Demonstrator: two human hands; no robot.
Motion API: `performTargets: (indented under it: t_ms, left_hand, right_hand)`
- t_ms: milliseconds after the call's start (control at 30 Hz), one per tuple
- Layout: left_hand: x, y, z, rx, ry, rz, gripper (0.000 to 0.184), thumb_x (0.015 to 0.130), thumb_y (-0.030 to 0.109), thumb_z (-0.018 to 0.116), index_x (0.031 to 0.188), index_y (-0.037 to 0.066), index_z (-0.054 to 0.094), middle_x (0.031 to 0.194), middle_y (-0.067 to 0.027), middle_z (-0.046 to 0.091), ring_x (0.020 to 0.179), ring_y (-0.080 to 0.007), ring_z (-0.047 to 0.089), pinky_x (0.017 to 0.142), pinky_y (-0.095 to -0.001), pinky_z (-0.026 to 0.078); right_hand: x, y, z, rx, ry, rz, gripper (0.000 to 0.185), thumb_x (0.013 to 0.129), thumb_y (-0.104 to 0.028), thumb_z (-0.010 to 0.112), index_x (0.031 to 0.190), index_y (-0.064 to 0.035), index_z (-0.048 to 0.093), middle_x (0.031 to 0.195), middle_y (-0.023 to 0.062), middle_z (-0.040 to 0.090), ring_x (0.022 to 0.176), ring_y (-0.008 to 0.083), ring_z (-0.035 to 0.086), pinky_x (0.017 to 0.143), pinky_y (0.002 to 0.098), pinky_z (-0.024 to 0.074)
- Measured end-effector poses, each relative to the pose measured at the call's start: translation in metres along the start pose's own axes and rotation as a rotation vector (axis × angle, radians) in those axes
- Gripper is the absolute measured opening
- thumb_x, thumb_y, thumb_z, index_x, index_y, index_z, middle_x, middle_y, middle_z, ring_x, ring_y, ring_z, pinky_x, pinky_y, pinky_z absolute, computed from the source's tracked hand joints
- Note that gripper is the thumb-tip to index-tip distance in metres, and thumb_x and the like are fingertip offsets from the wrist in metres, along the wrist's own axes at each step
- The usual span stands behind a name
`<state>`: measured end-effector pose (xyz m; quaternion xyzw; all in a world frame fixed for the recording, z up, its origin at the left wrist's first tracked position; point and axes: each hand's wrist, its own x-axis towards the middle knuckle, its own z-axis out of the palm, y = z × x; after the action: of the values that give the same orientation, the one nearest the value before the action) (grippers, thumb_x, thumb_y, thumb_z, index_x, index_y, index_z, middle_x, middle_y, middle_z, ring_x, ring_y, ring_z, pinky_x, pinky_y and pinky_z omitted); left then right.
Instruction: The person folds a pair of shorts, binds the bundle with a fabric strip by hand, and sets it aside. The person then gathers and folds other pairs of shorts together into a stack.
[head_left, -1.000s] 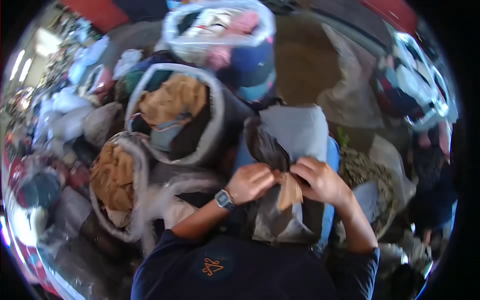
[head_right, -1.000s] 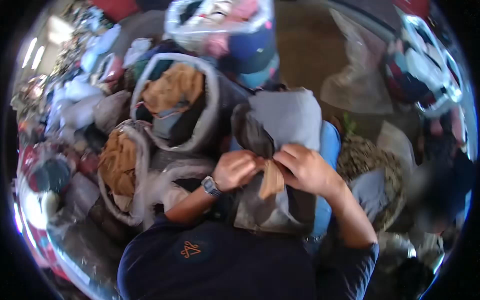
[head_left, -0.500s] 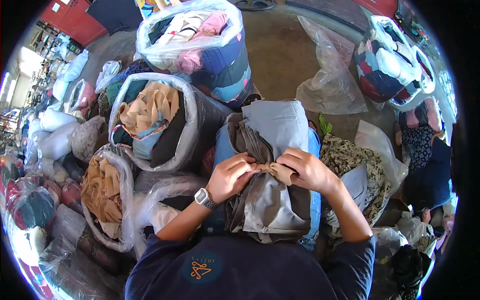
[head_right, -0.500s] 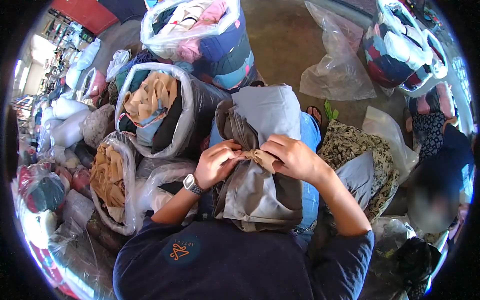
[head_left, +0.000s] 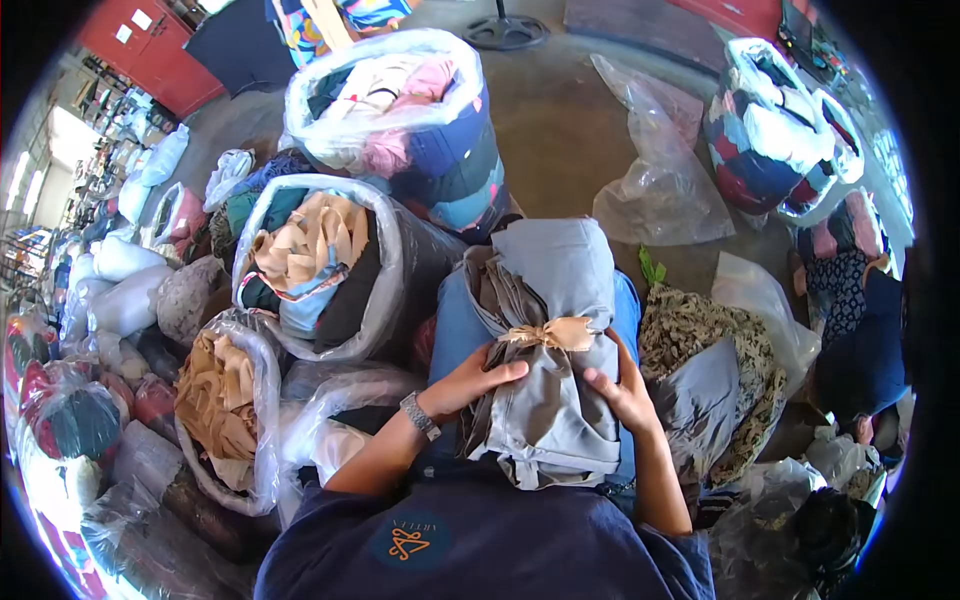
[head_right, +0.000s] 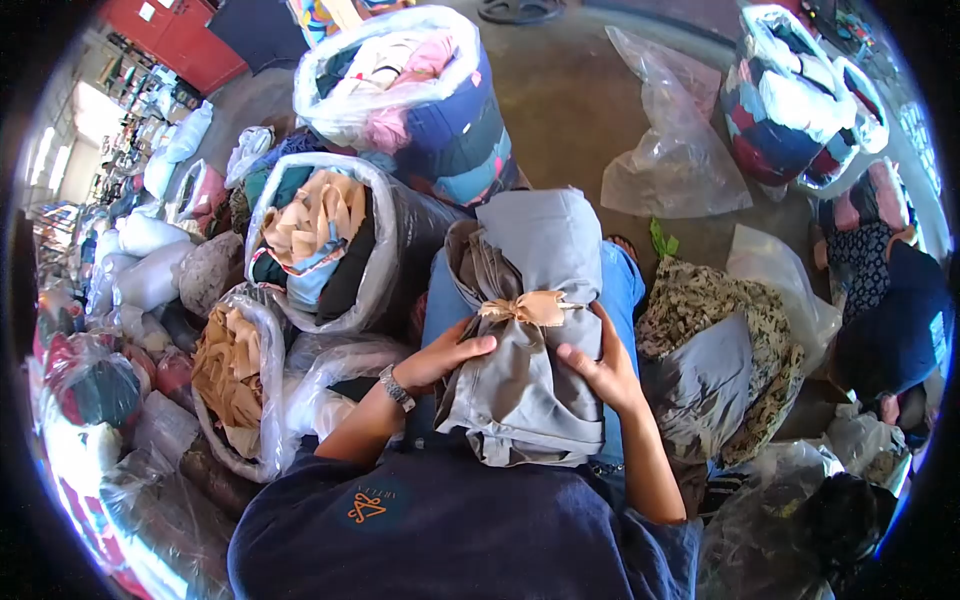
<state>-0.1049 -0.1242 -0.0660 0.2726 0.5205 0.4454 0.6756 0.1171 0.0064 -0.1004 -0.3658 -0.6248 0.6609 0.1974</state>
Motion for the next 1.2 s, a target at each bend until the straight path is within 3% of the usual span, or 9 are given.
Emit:
performTargets:
  t_ms: [133,300,500,667,833,867,967,1100,1200]
  left_hand:
    - [-0.002,-0.013,-0.001,-0.029,0.039,0.090,0.074,0.083,0.027,0.067,0.138,-0.001,0.026,0.131,-0.0086,0.043,0.120,-0.0164,0.041,0.101,-0.0299,0.033]
    - [0.002,-0.035,-0.009,0.029,-0.089,0.176,0.065,0.088,0.034,0.059,0.135,-0.001,0.033,0.127,-0.0054,0.045,0.115,-0.0144,0.043,0.098,-0.0292,0.035]
    - [-0.003,-0.057,-0.014,-0.114,-0.108,0.013,0.050,0.079,0.033,0.066,0.110,-0.004,0.057,0.098,-0.0046,0.062,0.089,-0.0118,0.058,0.082,-0.0270,0.046]
    - [0.003,-0.079,-0.017,-0.096,-0.023,0.198,0.058,0.074,0.036,0.073,0.108,-0.008,0.057,0.099,-0.0087,0.062,0.095,-0.0149,0.058,0.083,-0.0295,0.046]
    - [-0.005,-0.062,-0.031,-0.148,-0.019,0.368,0.039,0.080,0.033,0.061,0.097,-0.002,0.063,0.094,-0.0033,0.064,0.088,-0.0114,0.058,0.084,-0.0272,0.043]
    - [-0.019,-0.047,-0.031,-0.291,0.017,0.387,0.031,0.080,0.030,0.060,0.089,0.000,0.063,0.087,-0.0010,0.061,0.085,-0.0092,0.054,0.083,-0.0239,0.040]
    - [-0.037,-0.015,-0.056,-0.305,0.186,0.286,0.038,0.081,0.030,0.059,0.108,0.002,0.055,0.102,-0.0016,0.057,0.090,-0.0088,0.052,0.082,-0.0247,0.041]
    - [-0.075,0.052,-0.124,0.002,0.411,0.664,0.033,0.082,0.029,0.059,0.101,0.002,0.060,0.099,-0.0025,0.060,0.089,-0.0108,0.054,0.083,-0.0287,0.042]
    - [-0.116,0.126,-0.153,-0.247,0.771,0.786,0.027,0.081,0.022,0.057,0.100,0.004,0.061,0.098,-0.0021,0.061,0.090,-0.0131,0.056,0.086,-0.0273,0.042]
  right_hand:
    - [-0.002,-0.015,0.001,0.025,-0.043,0.051,0.099,0.064,-0.035,0.080,0.136,0.0080,0.027,0.129,0.0221,0.044,0.119,0.0258,0.043,0.100,0.0336,0.0335]
    - [-0.015,-0.003,-0.002,0.322,-0.137,0.105,0.105,0.061,-0.015,0.080,0.143,-0.0023,0.016,0.136,0.0165,0.036,0.123,0.0269,0.039,0.102,0.0352,0.0316]
    - [-0.043,0.003,-0.001,0.335,-0.090,-0.008,0.103,0.060,-0.033,0.074,0.143,-0.0034,0.020,0.134,0.0173,0.039,0.122,0.0293,0.041,0.101,0.0384,0.0332]
    - [-0.053,0.033,-0.010,0.178,-0.040,-0.041,0.096,0.068,-0.043,0.064,0.142,-0.0012,0.020,0.135,0.0177,0.038,0.121,0.0297,0.041,0.100,0.0406,0.0328]
    - [-0.041,-0.028,0.029,0.366,0.071,-0.206,0.100,0.069,-0.046,0.065,0.143,-0.0016,0.014,0.136,0.0198,0.036,0.122,0.0312,0.042,0.101,0.0426,0.0339]
    - [-0.035,-0.044,0.035,0.427,0.075,-0.251,0.100,0.070,-0.046,0.065,0.143,-0.0017,0.013,0.136,0.0202,0.036,0.122,0.0315,0.042,0.101,0.0430,0.0341]
    - [-0.015,-0.094,0.040,0.620,-0.007,-0.381,0.103,0.071,-0.048,0.066,0.144,-0.0020,0.009,0.137,0.0214,0.035,0.122,0.0324,0.042,0.101,0.0442,0.0348]
    - [0.008,-0.125,0.025,0.660,-0.306,-0.372,0.102,0.078,-0.043,0.067,0.144,-0.0046,-0.001,0.138,0.0202,0.032,0.122,0.0310,0.044,0.100,0.0449,0.0390]
    - [0.027,-0.124,0.011,0.620,-0.250,-0.365,0.087,0.078,-0.040,0.068,0.141,-0.0027,0.020,0.122,0.0162,0.049,0.105,0.0257,0.056,0.090,0.0377,0.0465]
